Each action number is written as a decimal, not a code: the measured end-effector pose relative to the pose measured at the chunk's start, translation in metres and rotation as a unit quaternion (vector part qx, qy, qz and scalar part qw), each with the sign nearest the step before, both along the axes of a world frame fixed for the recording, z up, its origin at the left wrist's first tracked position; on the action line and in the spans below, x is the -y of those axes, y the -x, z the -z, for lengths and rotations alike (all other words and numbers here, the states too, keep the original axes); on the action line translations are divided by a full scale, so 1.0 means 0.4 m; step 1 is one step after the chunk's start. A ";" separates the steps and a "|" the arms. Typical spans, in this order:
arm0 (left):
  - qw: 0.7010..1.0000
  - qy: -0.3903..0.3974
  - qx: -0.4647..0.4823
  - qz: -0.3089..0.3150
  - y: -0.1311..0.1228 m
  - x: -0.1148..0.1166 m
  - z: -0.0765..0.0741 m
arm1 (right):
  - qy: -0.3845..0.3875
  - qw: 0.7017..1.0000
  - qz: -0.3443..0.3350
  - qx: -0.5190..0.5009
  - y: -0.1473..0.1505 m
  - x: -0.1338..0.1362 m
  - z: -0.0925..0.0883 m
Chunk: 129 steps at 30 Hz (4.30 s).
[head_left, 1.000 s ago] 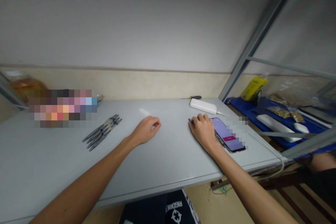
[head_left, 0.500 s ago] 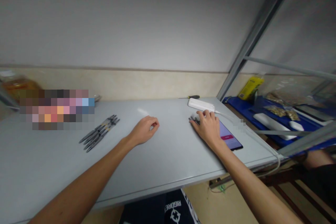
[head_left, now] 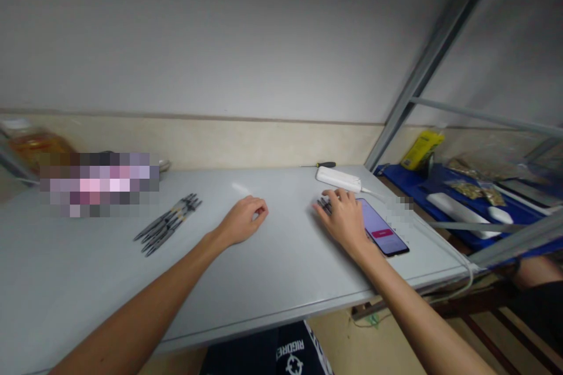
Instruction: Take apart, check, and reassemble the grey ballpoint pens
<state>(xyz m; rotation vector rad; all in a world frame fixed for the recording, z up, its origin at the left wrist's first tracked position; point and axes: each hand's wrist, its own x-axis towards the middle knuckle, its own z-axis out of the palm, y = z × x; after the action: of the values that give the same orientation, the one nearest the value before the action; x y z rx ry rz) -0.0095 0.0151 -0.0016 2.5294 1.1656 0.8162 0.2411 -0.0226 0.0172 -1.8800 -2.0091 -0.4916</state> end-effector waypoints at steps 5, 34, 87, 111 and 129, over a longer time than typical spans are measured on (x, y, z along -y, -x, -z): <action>0.995 -0.045 -0.073 -0.055 -0.004 0.005 0.000 | 0.039 0.983 -0.177 -0.023 0.103 0.057 0.004; 0.915 0.004 -0.244 -0.322 0.020 0.015 -0.010 | 0.096 0.959 -0.244 -0.106 0.131 0.041 0.050; 0.939 -0.206 -0.264 -0.072 -0.075 0.072 -0.025 | 0.217 0.974 -0.035 -0.051 0.225 0.063 -0.042; 0.947 -0.082 -0.284 -0.123 -0.104 0.067 -0.018 | 0.323 0.941 -0.071 -0.077 0.217 0.006 -0.022; 0.983 -0.106 -0.148 -0.012 -0.065 0.034 -0.027 | 0.197 0.977 -0.050 0.058 0.158 -0.036 -0.030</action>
<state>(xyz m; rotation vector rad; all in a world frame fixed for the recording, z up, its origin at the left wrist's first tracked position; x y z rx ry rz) 0.0163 0.0017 0.0094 2.8956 1.2551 0.6107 0.1780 -0.0082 0.0291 -1.9907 -2.4077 -0.1864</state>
